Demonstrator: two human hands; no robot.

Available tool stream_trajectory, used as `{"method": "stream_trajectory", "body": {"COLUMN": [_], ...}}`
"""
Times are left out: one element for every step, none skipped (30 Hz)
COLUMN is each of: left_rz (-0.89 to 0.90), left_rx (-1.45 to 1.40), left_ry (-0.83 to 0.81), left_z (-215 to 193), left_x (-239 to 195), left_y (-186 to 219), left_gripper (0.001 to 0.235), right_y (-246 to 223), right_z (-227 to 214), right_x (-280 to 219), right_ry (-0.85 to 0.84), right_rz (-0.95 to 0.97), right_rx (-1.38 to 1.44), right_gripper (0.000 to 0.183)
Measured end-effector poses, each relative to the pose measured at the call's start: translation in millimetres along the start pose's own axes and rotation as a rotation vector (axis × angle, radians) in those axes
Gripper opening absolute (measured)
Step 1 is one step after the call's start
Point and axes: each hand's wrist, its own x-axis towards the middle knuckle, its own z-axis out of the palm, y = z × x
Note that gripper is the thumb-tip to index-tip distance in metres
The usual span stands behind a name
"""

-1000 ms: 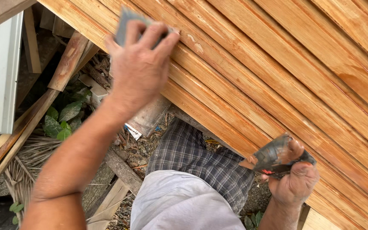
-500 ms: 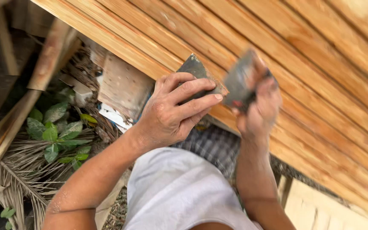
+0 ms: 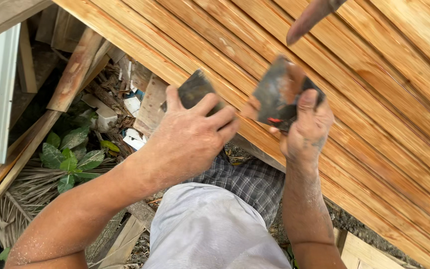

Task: The person sands a large wooden surface using a sanding block in their left hand while holding a putty knife in their right hand. They move the sanding block back and forth across the wood, focusing on different sections of the surface.

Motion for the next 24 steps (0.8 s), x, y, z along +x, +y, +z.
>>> {"method": "stream_trajectory", "body": {"left_rz": [-0.055, -0.105, -0.156, -0.219, -0.281, -0.340, -0.321, -0.299, -0.276, -0.250, -0.224, -0.199, -0.202, -0.202, -0.202, -0.193, -0.185, -0.177, -0.173, -0.170, -0.166, -0.171, -0.176, -0.175], "left_rx": [0.008, 0.009, 0.010, -0.023, -0.055, -0.078, -0.022, 0.018, 0.058, 0.085, 0.112, 0.145, 0.143, 0.144, 0.145, 0.159, 0.172, 0.187, 0.167, 0.152, 0.138, 0.167, 0.196, 0.216], "left_ry": [0.028, 0.052, 0.077, 0.183, 0.290, 0.402, 0.436, 0.463, 0.489, 0.489, 0.489, 0.492, 0.470, 0.449, 0.428, 0.421, 0.414, 0.406, 0.410, 0.417, 0.425, 0.409, 0.393, 0.374], "left_z": [5, 11, 17, 24, 30, 37, 46, 58, 69, 79, 88, 94, 98, 100, 101, 101, 100, 98, 96, 95, 93, 93, 93, 94], "left_x": [-2, -5, -6, -7, -8, -5, 2, 11, 17, 22, 27, 32, 34, 35, 37, 37, 37, 36, 35, 35, 34, 34, 33, 33], "left_y": [-11, -26, -40, -55, -70, -85, -98, -105, -110, -111, -112, -113, -114, -114, -114, -115, -116, -117, -119, -121, -124, -127, -132, -134], "left_gripper": [0.035, 0.039, 0.044, 0.039, 0.035, 0.031, 0.032, 0.034, 0.036, 0.036, 0.037, 0.037, 0.038, 0.038, 0.039, 0.039, 0.039, 0.039, 0.039, 0.039, 0.040, 0.041, 0.043, 0.045], "right_y": [4, 6, 9, 13, 16, 21, 29, 37, 47, 54, 59, 65, 69, 72, 73, 74, 74, 74, 74, 74, 75, 76, 78, 78], "right_z": [-4, -9, -15, -20, -24, -26, -26, -28, -28, -30, -31, -30, -29, -28, -26, -25, -24, -22, -22, -21, -20, -19, -19, -20], "right_x": [1, -1, -2, -2, -5, -8, -10, -15, -20, -25, -33, -38, -43, -46, -50, -52, -55, -57, -59, -59, -58, -57, -55, -56], "right_ry": [0.012, 0.014, 0.017, 0.017, 0.003, -0.013, -0.029, 0.007, 0.042, 0.082, 0.085, 0.085, 0.085, 0.085, 0.085, 0.085, 0.088, 0.090, 0.091, 0.098, 0.105, 0.110, 0.108, 0.115], "right_rz": [-0.002, -0.029, -0.057, -0.089, -0.082, -0.084, -0.086, -0.061, -0.037, -0.012, 0.010, 0.029, 0.048, 0.059, 0.070, 0.082, 0.098, 0.114, 0.130, 0.135, 0.141, 0.147, 0.143, 0.143], "right_rx": [0.014, 0.028, 0.043, 0.060, 0.046, 0.037, 0.028, 0.041, 0.053, 0.062, 0.061, 0.063, 0.066, 0.061, 0.055, 0.049, 0.036, 0.024, 0.012, 0.003, -0.006, -0.014, -0.007, -0.006], "right_gripper": [0.052, 0.051, 0.050, 0.049, 0.049, 0.049, 0.049, 0.049, 0.048, 0.048, 0.049, 0.050, 0.051, 0.051, 0.051, 0.051, 0.052, 0.054, 0.055, 0.056, 0.056, 0.057, 0.057, 0.057]}}
